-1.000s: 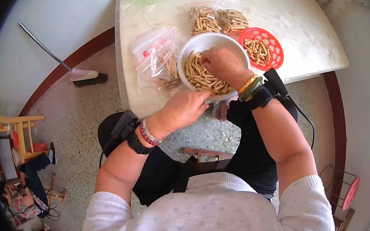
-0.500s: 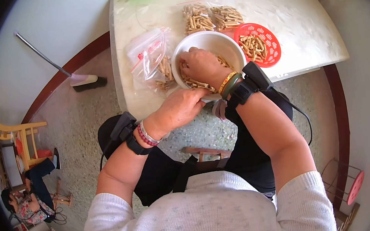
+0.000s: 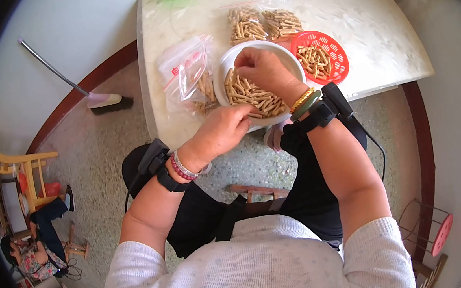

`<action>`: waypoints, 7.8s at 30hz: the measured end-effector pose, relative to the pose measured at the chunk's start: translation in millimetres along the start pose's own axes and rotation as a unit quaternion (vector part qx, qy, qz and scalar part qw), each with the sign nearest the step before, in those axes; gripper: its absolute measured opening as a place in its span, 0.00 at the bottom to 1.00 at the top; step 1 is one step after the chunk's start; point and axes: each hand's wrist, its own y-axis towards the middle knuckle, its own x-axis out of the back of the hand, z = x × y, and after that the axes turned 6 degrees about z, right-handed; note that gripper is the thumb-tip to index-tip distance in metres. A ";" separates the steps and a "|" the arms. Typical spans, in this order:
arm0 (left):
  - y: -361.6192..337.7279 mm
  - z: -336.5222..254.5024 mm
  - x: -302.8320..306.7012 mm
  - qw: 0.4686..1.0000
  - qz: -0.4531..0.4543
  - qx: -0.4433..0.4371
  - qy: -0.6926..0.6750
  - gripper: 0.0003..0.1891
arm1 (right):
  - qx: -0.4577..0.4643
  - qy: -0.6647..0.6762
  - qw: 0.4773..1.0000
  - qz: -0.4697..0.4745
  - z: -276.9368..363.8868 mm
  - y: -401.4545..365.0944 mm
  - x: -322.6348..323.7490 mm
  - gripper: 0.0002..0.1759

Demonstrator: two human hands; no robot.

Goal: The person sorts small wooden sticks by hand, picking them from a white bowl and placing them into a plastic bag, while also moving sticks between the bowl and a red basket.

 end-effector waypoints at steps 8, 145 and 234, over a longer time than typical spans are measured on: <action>10.3 3.7 19.6 0.960 -0.157 0.106 -0.204 0.08 | -0.035 0.336 0.941 -0.023 19.4 -16.5 31.6 0.07; 15.5 23.9 83.9 0.891 -0.391 0.049 -0.227 0.10 | 0.170 -0.097 0.975 -0.106 75.6 2.4 -9.4 0.11; 27.4 27.4 3.6 0.954 -0.201 0.125 -0.185 0.04 | -0.023 -0.099 0.994 0.031 22.8 -43.1 37.3 0.11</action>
